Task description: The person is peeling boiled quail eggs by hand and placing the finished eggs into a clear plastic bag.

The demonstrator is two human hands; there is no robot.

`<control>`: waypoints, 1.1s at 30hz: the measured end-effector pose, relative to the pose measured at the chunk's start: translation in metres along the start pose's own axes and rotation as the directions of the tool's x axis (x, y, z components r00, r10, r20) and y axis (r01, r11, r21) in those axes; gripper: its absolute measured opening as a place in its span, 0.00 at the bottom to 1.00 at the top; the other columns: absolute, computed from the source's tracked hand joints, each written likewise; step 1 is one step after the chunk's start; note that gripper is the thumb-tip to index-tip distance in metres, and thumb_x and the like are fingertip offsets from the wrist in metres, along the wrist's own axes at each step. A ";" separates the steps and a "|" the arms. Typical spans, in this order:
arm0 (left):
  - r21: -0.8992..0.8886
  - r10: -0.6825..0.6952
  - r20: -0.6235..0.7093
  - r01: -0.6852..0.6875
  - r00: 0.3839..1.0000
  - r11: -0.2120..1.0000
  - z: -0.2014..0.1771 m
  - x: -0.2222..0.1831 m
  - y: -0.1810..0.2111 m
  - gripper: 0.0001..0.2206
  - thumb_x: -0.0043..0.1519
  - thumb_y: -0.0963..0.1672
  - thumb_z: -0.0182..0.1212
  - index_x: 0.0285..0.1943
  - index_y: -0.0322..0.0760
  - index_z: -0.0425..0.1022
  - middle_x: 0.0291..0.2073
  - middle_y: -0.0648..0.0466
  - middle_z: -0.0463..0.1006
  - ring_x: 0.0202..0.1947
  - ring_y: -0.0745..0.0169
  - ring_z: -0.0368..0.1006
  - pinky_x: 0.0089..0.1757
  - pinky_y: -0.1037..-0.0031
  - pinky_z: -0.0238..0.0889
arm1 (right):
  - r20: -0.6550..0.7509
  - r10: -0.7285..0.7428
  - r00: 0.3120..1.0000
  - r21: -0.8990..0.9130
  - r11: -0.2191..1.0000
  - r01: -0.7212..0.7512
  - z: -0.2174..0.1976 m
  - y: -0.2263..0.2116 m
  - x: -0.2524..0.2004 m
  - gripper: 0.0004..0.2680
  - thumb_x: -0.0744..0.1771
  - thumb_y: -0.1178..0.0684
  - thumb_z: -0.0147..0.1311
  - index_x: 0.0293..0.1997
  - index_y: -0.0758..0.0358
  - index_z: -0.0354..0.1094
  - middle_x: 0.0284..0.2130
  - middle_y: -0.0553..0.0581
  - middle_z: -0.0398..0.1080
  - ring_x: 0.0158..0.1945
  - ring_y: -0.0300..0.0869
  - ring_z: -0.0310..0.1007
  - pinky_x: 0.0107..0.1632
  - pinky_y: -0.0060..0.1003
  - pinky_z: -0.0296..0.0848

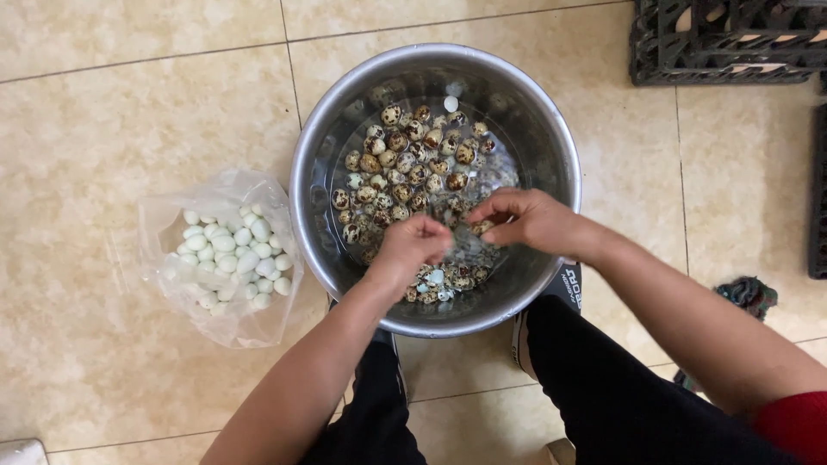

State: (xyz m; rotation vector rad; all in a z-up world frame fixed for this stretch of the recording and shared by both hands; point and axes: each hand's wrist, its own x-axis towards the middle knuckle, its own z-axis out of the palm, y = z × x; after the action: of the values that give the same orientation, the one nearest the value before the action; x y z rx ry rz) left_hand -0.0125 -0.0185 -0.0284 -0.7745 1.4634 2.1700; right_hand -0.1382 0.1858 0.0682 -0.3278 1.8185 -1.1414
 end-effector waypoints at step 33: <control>-0.366 0.130 0.017 -0.115 0.991 0.923 0.061 -0.053 0.064 0.09 0.62 0.45 0.71 0.39 0.34 0.79 0.22 0.50 0.76 0.21 0.71 0.70 0.24 0.84 0.65 | -0.264 -0.470 0.842 -0.168 0.882 0.440 0.016 -0.036 -0.034 0.13 0.64 0.57 0.64 0.53 0.66 0.77 0.39 0.60 0.74 0.42 0.48 0.79 0.47 0.42 0.79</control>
State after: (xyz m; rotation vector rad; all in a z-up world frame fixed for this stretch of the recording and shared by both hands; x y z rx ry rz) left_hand -0.0247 0.0132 0.0689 -0.7683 1.1254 2.5808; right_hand -0.1160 0.1792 0.1141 -0.7120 2.1361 -1.4921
